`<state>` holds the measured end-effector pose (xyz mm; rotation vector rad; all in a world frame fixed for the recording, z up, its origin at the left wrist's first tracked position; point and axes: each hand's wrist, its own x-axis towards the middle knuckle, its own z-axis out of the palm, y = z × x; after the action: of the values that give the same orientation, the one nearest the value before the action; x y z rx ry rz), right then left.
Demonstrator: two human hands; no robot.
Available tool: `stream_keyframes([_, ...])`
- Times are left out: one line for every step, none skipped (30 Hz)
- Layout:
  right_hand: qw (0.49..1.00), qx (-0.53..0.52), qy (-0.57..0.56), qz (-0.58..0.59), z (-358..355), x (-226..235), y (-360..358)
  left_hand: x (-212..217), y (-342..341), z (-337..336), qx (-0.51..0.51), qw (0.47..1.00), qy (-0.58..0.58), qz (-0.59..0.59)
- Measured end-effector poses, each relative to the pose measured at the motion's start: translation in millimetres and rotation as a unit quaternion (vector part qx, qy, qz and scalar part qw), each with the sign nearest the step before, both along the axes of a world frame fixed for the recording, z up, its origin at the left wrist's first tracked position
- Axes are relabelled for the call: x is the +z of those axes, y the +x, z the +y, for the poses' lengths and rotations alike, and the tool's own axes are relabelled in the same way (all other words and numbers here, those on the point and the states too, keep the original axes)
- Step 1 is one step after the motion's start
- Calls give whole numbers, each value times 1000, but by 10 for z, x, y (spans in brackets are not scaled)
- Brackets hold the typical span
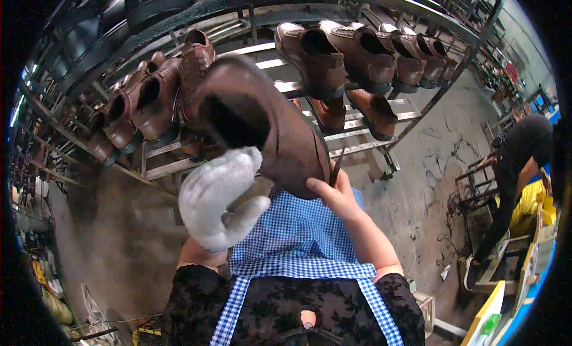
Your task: Trimming excess material and cleaning the edges of shoes using a small blade.
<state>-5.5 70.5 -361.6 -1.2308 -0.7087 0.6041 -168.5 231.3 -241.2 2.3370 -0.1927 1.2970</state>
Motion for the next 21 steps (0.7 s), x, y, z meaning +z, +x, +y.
stream_keyframes([993, 1, 21, 114, 62, 52, -50, 6, 64, 9, -14, 999, 21, -31])
stream_keyframes([993, 8, 52, 109, 196, 89, -21, 17, 148, 21, 7, 997, 75, -26])
stream_keyframes([985, 34, -114, 126, 227, 219, 81, 28, 248, 33, 27, 991, 129, -20])
stream_keyframes([987, 48, -47, 145, 358, 283, 143, -88, 341, 41, 57, 988, 141, -6])
stream_keyframes([985, 59, 20, 163, 523, 347, 160, -145, 429, 51, 87, 984, 152, 23])
stream_keyframes([981, 27, 63, 183, 667, 473, 116, -208, 517, 74, 104, 983, 146, 47])
stream_keyframes([974, -6, 106, 200, 783, 580, 113, -285, 624, 112, 120, 980, 141, 68])
stream_keyframes([966, 27, 53, 252, 842, 558, 206, -385, 721, 157, 122, 983, 127, 57])
stream_keyframes([969, 71, 26, 237, 823, 412, 355, -442, 773, 175, 144, 980, 131, 45])
stream_keyframes([973, 65, 37, 216, 819, 387, 372, -467, 805, 200, 157, 978, 133, 31])
stream_keyframes([978, 59, 47, 196, 805, 366, 372, -476, 830, 219, 171, 976, 135, 17])
stream_keyframes([978, 23, 71, 195, 754, 343, 325, -478, 840, 222, 166, 977, 136, 15])
stream_keyframes([977, -9, 93, 193, 690, 332, 260, -467, 820, 204, 160, 978, 131, -1])
stream_keyframes([980, -24, 86, 178, 613, 237, 296, -428, 817, 180, 153, 980, 127, -18])
stream_keyframes([980, -25, 88, 178, 602, 166, 349, -370, 864, 128, 113, 985, 129, -34])
stream_keyframes([979, -83, 109, 148, 609, 92, 382, -306, 950, 90, 79, 988, 122, -48])
stream_keyframes([974, -144, 130, 118, 598, -8, 417, -245, 1072, 36, 43, 991, 114, -60])
stream_keyframes([970, -150, 168, 87, 613, -121, 519, -146, 1183, -72, 79, 988, 119, -50])
stream_keyframes([969, -147, 168, 105, 588, -14, 504, -107, 1371, -120, 112, 987, 107, -47])
stream_keyframes([974, -151, 154, 73, 577, -46, 577, -52, 1588, -120, 143, 983, 106, -44])
stream_keyframes([977, -154, 142, 43, 561, -93, 638, -23, 1791, -85, 175, 978, 105, -40])
